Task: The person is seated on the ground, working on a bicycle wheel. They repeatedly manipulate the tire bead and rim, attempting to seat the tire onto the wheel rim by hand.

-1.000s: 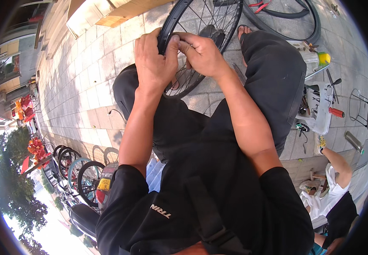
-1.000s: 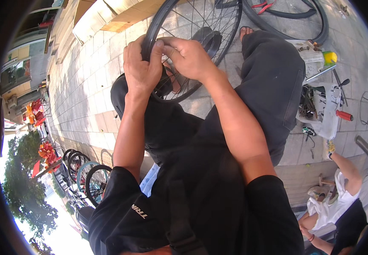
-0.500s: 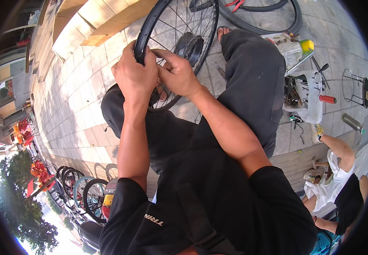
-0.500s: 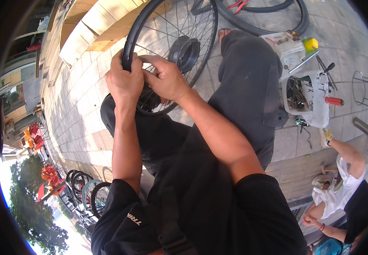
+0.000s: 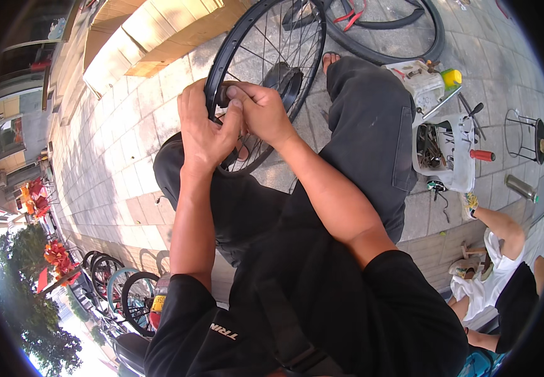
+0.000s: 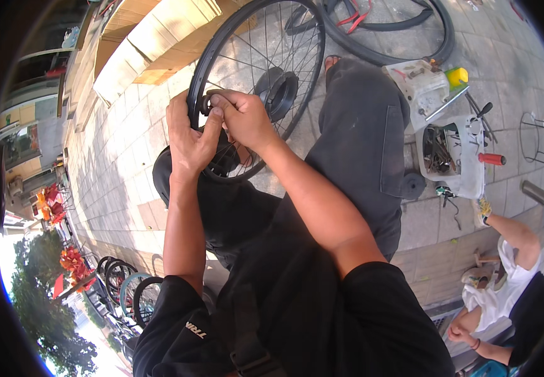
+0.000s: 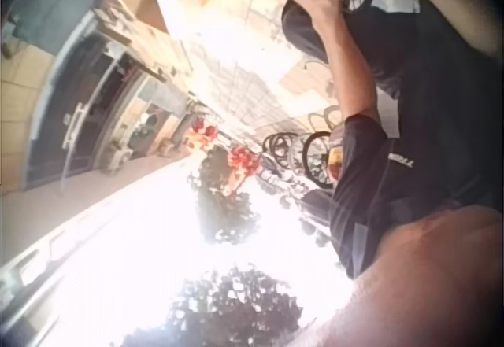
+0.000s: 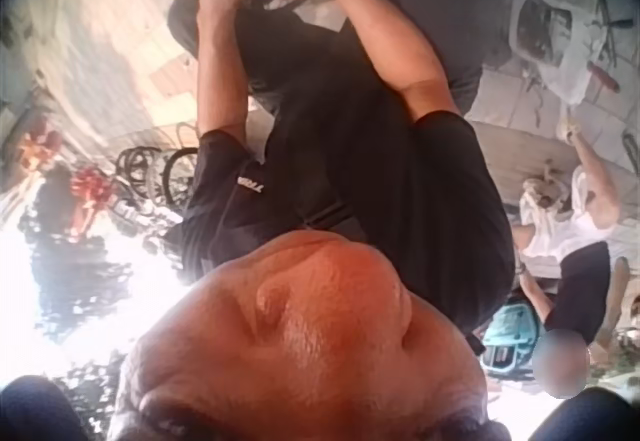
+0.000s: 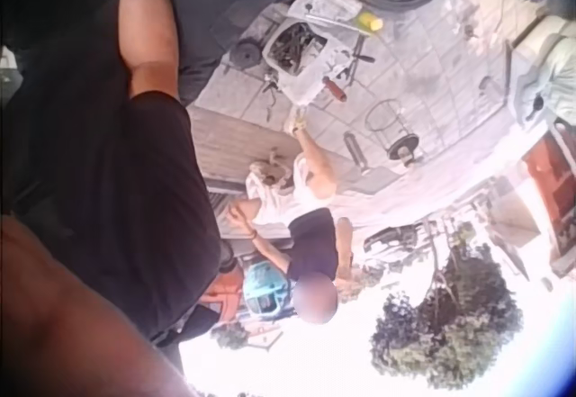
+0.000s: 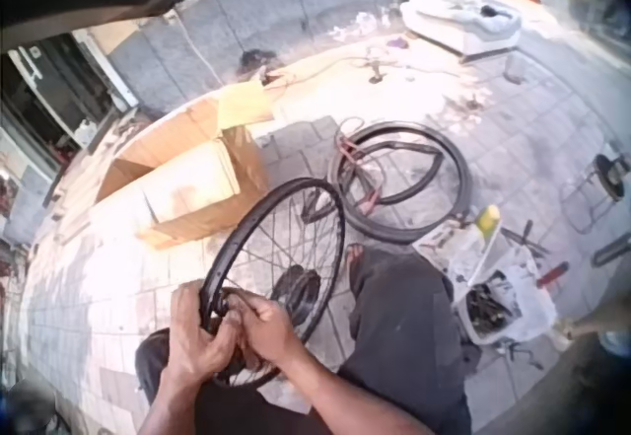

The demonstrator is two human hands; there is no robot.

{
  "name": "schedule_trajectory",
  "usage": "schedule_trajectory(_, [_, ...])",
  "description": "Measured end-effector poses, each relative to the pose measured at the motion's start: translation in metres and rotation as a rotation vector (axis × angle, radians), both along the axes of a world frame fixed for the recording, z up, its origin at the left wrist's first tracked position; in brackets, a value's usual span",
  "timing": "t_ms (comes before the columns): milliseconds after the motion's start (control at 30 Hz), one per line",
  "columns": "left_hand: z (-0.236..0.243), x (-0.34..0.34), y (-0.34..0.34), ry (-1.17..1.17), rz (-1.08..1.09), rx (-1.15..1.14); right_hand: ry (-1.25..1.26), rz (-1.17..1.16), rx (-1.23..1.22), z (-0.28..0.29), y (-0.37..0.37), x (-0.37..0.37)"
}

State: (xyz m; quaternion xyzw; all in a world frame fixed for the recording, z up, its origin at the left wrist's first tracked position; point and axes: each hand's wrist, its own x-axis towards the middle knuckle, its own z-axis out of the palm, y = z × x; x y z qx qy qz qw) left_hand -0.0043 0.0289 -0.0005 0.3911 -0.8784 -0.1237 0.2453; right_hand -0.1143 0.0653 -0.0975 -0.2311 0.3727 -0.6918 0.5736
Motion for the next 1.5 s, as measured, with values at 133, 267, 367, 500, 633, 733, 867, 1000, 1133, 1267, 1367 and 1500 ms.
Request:
schedule_trajectory(133, [0.007, 0.017, -0.002, 0.211, -0.074, 0.362, 0.025, 0.120, 0.219, 0.037, 0.001, -0.016])
schedule_trajectory(267, [0.003, 0.019, 0.000, 0.011, -0.016, 0.135, 0.018, 0.096, 0.172, 0.029, 0.005, -0.014])
schedule_trajectory(367, [-0.007, 0.014, 0.002, -0.035, 0.110, -0.030, -0.134, 0.079, 0.024, 0.011, 0.008, -0.010])
schedule_trajectory(500, [-0.005, 0.008, 0.007, 0.095, 0.265, 0.170, 0.120, -0.036, -0.077, 0.010, 0.018, 0.005])
schedule_trajectory(633, [0.020, -0.002, 0.013, 0.185, 0.383, 0.486, 0.324, -0.037, -0.066, 0.004, 0.017, 0.005])
schedule_trajectory(733, [0.017, 0.007, 0.010, 0.264, 0.280, 0.531, 0.395, -0.038, -0.129, 0.003, 0.013, 0.002])
schedule_trajectory(867, [-0.010, 0.030, 0.003, 0.265, 0.265, 0.511, 0.138, 0.054, -0.096, 0.011, 0.007, 0.000])
schedule_trajectory(1000, [-0.022, 0.037, -0.005, 0.179, 0.212, 0.275, -0.002, 0.169, -0.065, -0.004, -0.011, -0.001])
schedule_trajectory(1133, [-0.001, 0.021, 0.001, 0.151, 0.279, 0.368, -0.110, 0.155, 0.022, 0.001, -0.012, -0.005])
schedule_trajectory(1267, [0.023, 0.003, 0.003, 0.213, 0.315, 0.529, -0.152, 0.062, 0.079, 0.022, -0.004, -0.014])
schedule_trajectory(1367, [0.022, 0.007, -0.018, 0.141, 0.270, 0.513, -0.021, -0.027, 0.073, 0.032, -0.004, -0.021])
schedule_trajectory(1500, [0.021, 0.021, -0.017, 0.091, 0.231, 0.531, 0.136, -0.105, 0.105, 0.027, -0.012, -0.019])
